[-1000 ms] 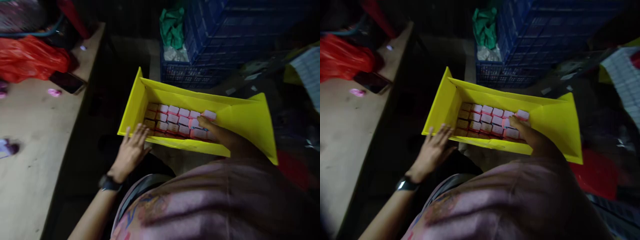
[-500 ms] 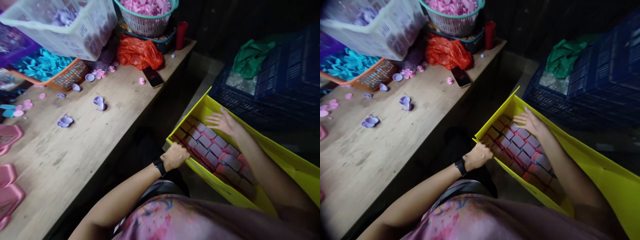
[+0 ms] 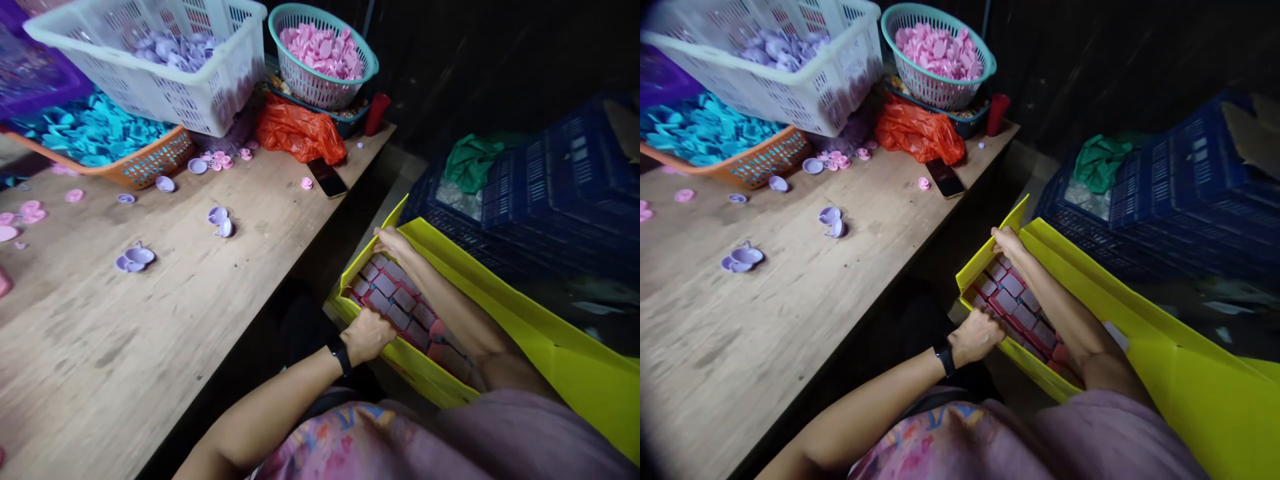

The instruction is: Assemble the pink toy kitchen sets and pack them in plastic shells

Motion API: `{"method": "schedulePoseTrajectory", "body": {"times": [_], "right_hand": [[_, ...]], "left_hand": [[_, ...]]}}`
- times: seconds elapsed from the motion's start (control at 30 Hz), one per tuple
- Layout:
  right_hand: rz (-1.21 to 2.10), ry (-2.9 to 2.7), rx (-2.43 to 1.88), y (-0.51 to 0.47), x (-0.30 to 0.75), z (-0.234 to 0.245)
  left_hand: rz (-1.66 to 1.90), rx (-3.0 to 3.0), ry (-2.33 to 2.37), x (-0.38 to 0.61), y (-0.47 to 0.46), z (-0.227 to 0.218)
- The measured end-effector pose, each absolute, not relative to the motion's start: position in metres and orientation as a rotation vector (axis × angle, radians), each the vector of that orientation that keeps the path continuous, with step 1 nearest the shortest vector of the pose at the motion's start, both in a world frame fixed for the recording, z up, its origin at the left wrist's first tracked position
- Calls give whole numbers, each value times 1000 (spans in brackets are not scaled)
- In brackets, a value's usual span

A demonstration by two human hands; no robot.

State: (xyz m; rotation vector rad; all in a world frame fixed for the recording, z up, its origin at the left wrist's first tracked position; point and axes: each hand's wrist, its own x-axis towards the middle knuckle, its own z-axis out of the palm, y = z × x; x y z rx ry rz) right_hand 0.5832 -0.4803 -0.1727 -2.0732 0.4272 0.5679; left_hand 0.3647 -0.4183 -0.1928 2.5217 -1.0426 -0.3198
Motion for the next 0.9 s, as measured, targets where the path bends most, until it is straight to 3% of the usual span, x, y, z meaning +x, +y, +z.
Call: {"method": "schedulePoseTrajectory", "body": {"times": [0.67,0.9], "right_hand": [[604,31,-2079,-408,607,-190],[639,-70,-2097,-437,608,-198]], "left_hand": [[-381,2795,-689,408,-336,-168],[-558,2813,-733,408,-331,-159]]}}
